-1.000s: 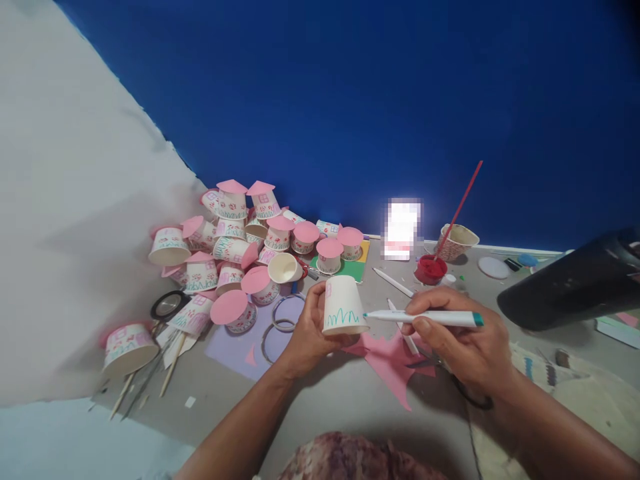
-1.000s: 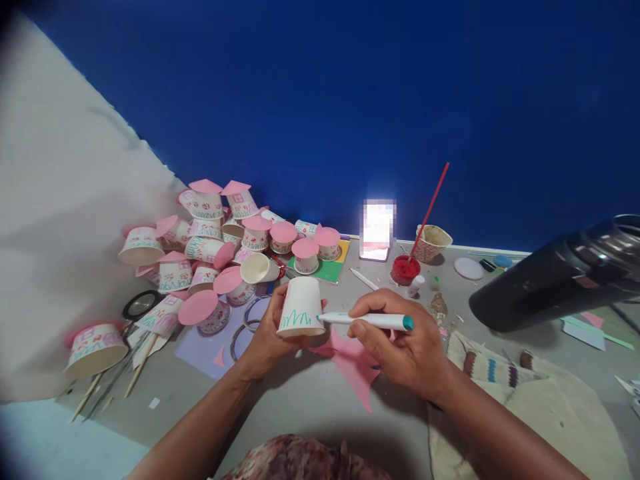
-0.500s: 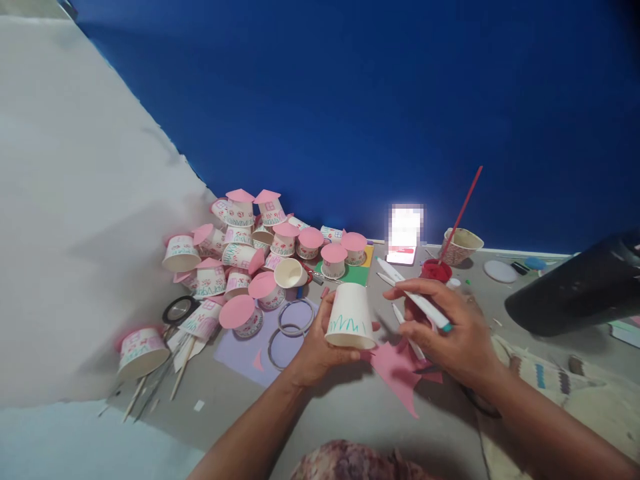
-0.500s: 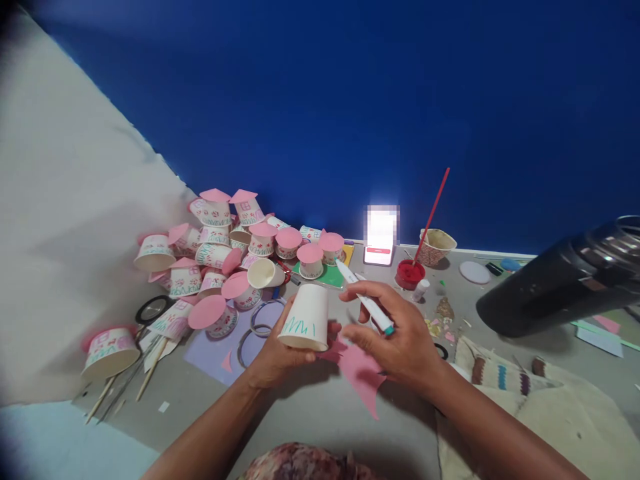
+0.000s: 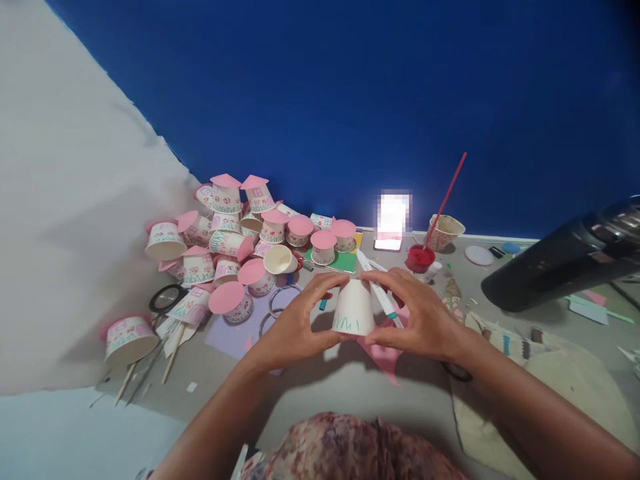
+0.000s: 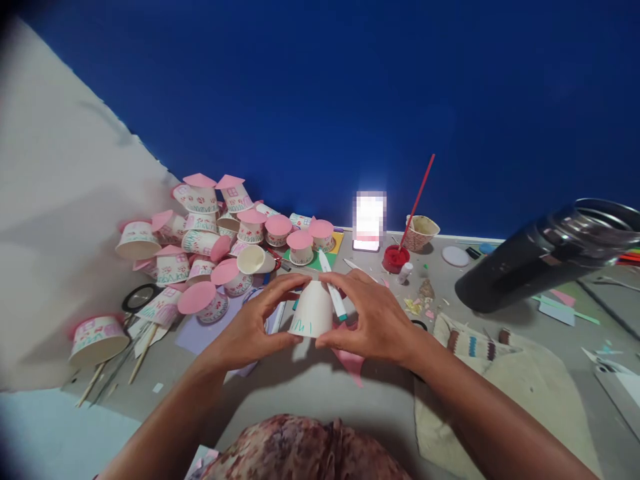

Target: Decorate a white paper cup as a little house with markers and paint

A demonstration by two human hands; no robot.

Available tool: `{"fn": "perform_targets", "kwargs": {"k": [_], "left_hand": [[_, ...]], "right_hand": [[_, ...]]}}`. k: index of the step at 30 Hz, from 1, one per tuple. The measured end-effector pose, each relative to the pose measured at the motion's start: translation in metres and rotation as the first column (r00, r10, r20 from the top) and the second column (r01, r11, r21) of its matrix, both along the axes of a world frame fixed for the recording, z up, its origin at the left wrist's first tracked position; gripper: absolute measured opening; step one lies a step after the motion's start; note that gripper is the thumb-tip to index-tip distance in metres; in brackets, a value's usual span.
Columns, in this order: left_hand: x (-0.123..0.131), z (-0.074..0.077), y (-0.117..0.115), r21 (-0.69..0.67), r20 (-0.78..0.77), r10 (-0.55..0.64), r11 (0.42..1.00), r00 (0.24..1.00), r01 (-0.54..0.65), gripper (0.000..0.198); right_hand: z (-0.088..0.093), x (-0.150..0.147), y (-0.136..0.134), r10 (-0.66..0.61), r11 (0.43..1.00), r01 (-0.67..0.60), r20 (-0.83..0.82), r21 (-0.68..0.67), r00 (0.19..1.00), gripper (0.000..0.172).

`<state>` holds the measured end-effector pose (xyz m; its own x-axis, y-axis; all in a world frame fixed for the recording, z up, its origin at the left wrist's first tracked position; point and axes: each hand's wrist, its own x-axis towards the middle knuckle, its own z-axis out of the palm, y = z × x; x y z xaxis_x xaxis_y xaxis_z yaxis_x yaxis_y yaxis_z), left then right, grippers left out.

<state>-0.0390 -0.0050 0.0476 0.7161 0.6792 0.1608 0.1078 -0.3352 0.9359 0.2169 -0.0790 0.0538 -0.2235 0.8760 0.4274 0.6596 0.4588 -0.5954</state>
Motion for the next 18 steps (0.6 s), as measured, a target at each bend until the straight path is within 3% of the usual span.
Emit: {"fn": "perform_targets", "kwargs": {"k": [3, 6, 8, 11, 18], "left_hand": [[-0.001, 0.005, -0.002, 0.026, -0.032, 0.036, 0.999, 0.999, -0.035, 0.086], [0.0, 0.0, -0.005, 0.022, -0.022, 0.095, 0.995, 0.995, -0.094, 0.083], [0.0, -0.004, -0.005, 0.021, -0.003, 0.126, 0.992, 0.992, -0.126, 0.079], [0.0, -0.006, -0.005, 0.012, 0.047, 0.162, 0.987, 0.986, -0.162, 0.077], [0.003, -0.01, -0.004, 0.012, 0.088, 0.154, 0.988, 0.984, -0.156, 0.078]], "right_hand": [[0.005, 0.002, -0.003, 0.008, 0.999, -0.004, -0.086, 0.047, 0.996, 0.075], [0.01, 0.006, -0.01, -0.028, 0.973, 0.08, -0.235, 0.216, 0.972, 0.034], [0.014, 0.008, -0.015, 0.011, 0.955, 0.079, -0.3, 0.286, 0.954, 0.021], [0.02, 0.005, -0.019, 0.12, 0.956, -0.027, -0.306, 0.291, 0.944, 0.015], [0.025, -0.007, -0.016, 0.162, 0.969, -0.084, -0.338, 0.234, 0.927, 0.013]]}}
